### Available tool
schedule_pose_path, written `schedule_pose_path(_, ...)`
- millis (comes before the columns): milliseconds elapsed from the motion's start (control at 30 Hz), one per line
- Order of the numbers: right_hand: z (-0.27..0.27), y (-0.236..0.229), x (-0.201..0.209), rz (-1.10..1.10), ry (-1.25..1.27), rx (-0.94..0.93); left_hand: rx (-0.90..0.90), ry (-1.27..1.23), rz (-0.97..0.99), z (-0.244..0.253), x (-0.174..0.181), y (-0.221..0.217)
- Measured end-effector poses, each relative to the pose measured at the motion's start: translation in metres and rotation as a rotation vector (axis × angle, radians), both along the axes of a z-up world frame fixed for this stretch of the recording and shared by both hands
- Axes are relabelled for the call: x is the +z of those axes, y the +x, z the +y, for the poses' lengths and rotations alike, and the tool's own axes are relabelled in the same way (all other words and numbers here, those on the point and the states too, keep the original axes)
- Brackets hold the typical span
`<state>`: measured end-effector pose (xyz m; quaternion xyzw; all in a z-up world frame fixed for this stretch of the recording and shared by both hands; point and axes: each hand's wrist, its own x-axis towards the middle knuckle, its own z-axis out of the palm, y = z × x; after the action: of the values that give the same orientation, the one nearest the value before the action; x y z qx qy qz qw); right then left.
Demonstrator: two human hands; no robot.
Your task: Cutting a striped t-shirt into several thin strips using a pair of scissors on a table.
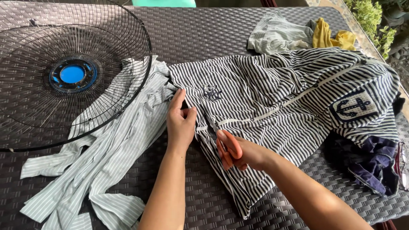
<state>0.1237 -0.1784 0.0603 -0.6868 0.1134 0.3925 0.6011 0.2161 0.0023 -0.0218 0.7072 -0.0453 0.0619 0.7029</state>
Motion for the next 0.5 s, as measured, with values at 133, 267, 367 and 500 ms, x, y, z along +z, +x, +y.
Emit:
schedule_pose_path(133, 0.0, 0.005, 0.0, 0.01, 0.016, -0.016, 0.019, 0.012, -0.158, 0.003, -0.001, 0.001)
schedule_pose_path(267, 0.0, 0.014, 0.0, -0.036, 0.011, 0.053, 0.042, 0.01, 0.129, 0.003, 0.027, -0.008)
schedule_pose_path(367, 0.0, 0.021, -0.005, -0.012, 0.033, 0.055, 0.032, 0.035, 0.112, 0.003, 0.022, -0.008)
schedule_pose_path(500, -0.004, 0.021, -0.011, 0.003, 0.11, 0.001, 0.011, 0.11, -0.05, 0.001, 0.023, -0.012)
